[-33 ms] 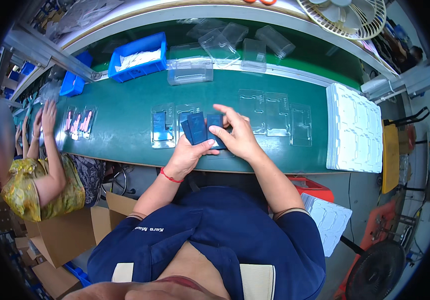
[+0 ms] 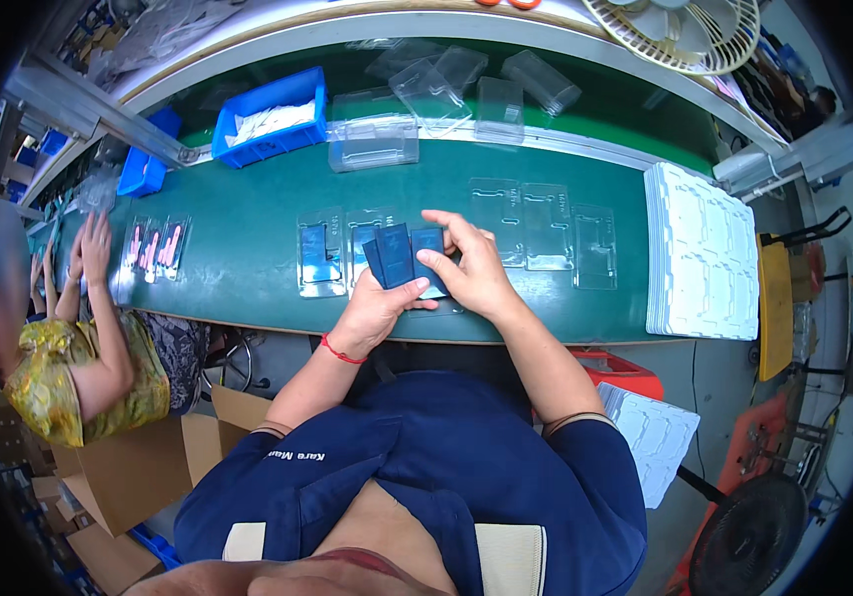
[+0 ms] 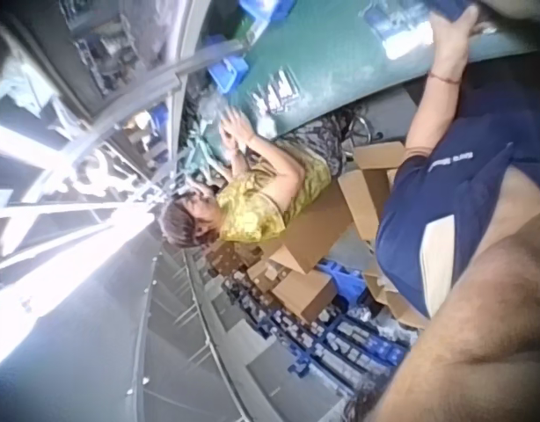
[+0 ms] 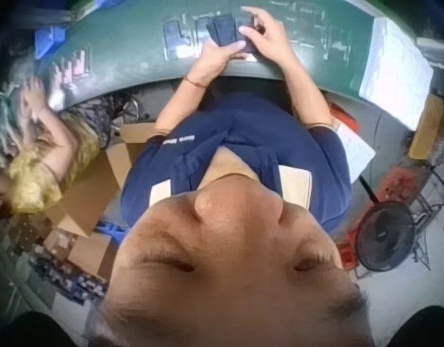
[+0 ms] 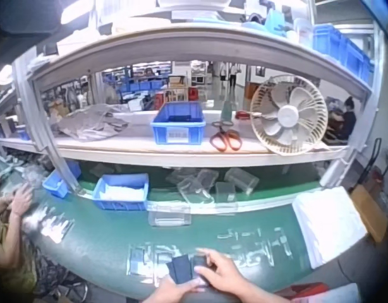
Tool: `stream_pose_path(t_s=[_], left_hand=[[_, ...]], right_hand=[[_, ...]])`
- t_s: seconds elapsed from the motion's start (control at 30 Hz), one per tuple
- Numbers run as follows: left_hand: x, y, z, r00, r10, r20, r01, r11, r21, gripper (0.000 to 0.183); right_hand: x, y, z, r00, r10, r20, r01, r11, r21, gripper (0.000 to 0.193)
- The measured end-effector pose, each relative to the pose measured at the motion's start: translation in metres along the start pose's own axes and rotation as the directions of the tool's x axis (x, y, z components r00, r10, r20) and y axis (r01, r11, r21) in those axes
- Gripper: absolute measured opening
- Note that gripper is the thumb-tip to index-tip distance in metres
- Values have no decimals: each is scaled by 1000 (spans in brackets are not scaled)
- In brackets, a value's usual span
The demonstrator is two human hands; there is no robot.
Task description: Assembling small plastic housings by inserting white triangular components and stacking the completed units.
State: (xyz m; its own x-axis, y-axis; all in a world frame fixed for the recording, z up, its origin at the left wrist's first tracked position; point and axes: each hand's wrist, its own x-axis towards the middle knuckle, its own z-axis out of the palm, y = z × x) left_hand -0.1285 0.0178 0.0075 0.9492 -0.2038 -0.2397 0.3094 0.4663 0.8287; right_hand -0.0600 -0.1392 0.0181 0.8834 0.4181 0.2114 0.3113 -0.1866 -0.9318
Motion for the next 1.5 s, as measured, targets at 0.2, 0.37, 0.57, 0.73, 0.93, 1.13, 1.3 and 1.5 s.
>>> stream_pose_path(t_s=[0.2, 0.37, 0.57, 0.73, 0.93, 1.13, 1.3, 1.5], left_hand=[[8, 8, 13, 998, -29, 52, 41, 968, -248, 61], [19, 5, 14, 1000, -3, -8, 2, 990, -141, 57], [37, -1, 39, 999, 37, 35, -37, 999, 0, 72], [37, -3, 41, 998, 35, 61, -36, 999, 24, 74], [39, -3, 43, 998, 57, 19, -58, 997, 45, 81], [49, -11, 63, 941, 219, 259, -265, 951, 157, 93], [16, -10, 42, 817, 452, 358, -478, 182, 859, 101], [12, -11, 26, 871, 418, 260, -121, -331, 936, 95]], right_hand=[[25, 42, -63, 926, 99, -365, -242, 896, -372, 32], [18, 27, -50, 889, -291, -353, -103, 625, -774, 40], [5, 20, -39, 969, 45, -241, -51, 999, -20, 40], [9, 41, -99, 848, -41, -528, -220, 880, -421, 29], [-4, 37, -99, 894, -149, -422, -251, 613, -749, 35], [-16, 14, -46, 980, -116, -160, 105, 992, -75, 20], [-35, 24, -102, 795, 101, -598, -82, 995, 60, 15], [-64, 66, -172, 788, -9, -616, -392, 764, -512, 31]])
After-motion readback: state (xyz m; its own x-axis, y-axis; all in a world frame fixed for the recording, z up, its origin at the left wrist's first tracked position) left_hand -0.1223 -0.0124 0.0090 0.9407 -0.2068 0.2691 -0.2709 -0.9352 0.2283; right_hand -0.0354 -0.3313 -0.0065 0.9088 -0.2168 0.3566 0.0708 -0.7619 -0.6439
